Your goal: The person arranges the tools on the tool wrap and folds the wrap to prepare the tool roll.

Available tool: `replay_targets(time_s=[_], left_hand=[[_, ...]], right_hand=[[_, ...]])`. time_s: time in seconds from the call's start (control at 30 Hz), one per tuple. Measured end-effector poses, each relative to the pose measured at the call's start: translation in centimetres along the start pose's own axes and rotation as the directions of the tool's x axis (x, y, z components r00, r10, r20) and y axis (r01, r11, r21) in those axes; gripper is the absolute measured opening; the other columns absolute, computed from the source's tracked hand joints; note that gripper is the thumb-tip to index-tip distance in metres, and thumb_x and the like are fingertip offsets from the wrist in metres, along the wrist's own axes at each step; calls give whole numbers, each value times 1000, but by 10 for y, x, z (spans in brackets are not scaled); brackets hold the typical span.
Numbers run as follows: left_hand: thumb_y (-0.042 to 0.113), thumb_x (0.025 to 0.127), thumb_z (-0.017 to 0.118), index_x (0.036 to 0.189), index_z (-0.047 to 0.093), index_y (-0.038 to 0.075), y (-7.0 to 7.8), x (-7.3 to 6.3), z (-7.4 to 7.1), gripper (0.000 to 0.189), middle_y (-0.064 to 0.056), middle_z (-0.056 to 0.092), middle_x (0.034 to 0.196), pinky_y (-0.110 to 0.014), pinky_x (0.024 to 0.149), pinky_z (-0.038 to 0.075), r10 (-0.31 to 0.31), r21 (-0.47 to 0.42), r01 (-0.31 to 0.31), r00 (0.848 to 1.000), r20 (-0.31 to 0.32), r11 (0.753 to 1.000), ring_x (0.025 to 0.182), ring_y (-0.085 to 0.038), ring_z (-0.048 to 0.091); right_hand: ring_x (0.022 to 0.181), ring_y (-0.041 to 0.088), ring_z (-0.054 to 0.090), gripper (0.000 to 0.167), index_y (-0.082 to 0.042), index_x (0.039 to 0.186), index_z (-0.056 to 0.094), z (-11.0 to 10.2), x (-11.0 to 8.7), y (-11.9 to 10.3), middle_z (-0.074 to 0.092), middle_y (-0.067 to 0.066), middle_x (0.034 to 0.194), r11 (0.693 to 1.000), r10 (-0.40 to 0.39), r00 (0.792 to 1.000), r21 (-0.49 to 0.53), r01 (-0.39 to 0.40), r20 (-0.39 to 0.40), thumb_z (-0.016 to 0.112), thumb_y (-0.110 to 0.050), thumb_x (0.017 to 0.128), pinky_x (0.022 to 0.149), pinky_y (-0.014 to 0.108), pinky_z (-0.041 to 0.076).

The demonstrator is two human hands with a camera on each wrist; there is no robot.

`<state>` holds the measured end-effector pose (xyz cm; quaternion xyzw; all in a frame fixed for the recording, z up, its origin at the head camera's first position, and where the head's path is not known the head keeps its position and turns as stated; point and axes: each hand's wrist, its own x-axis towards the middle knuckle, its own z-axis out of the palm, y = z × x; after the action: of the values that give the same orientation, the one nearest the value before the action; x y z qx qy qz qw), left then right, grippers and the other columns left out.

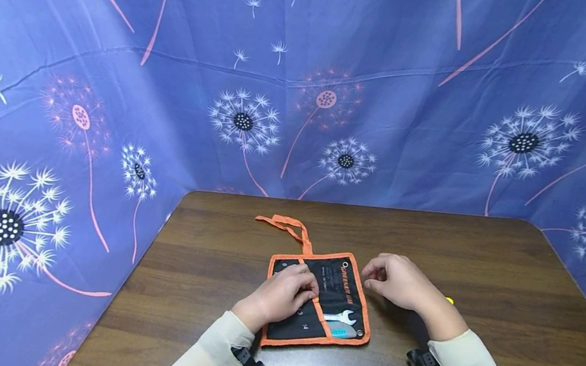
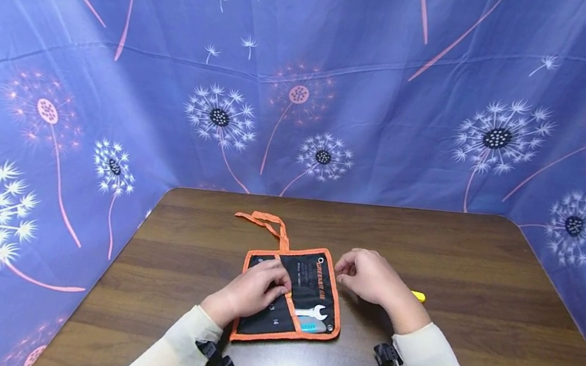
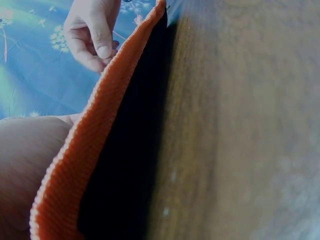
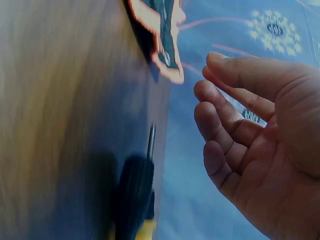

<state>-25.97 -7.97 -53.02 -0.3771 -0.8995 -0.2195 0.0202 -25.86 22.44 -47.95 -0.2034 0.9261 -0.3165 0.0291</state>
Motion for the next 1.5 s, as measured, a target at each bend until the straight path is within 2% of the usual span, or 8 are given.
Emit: replay_targets(time_s=[0.17,0.27,0.67,1.03,1.3,1.5], left_hand=[[26,104,68,101,69,28,0,0,0,4,15,53,96,-22,77,47,1,-4,-1,1000,-2,1000,87,-2,51],[26,104,68,102,70,28,1,-1,-1,4,15,53,96,-21,77,47,-2,-4,2,1000,2,1000,87,-2,50],[28,104,68,106,73,29,-1,-2,-6,5,15,55,99,-22,79,48,-22,-5,22,1000,-7,1000,89,-1,53],[26,104,69,105,72,28,-5,-4,-9,4,14,56,101,-23,80,50,-40,-30,39,999,-20,999,90,-2,54],[26,103,70,105,73,28,-9,-4,-7,4,15,56,101,-22,79,50,-46,-38,46,999,-24,998,91,0,55],[26,103,70,104,73,28,-10,-4,-6,3,14,56,100,-22,79,50,-45,-41,44,999,-26,998,91,-1,55]], right_hand=[[76,11,60,14,-10,105,79,-13,-4,15,69,-5,94,998,47,999,-35,-47,-8,81,-10,91,68,36,50],[78,11,61,15,-9,105,79,-19,-7,23,70,-5,92,996,70,998,-47,-70,-10,82,-11,90,70,38,51],[81,13,64,13,-6,100,79,-37,-16,50,71,-5,87,997,67,998,-47,-67,8,82,-9,88,74,39,53],[76,12,63,12,-6,94,78,-41,-24,56,70,-5,81,995,103,991,-10,-102,86,85,-5,83,70,33,51],[73,12,62,13,-7,88,77,-40,-27,61,69,-5,78,996,88,992,-1,-88,90,86,-4,80,67,31,50],[70,11,58,8,-10,85,77,-41,-27,64,68,-6,76,994,108,990,-20,-107,88,83,-5,85,65,32,48]])
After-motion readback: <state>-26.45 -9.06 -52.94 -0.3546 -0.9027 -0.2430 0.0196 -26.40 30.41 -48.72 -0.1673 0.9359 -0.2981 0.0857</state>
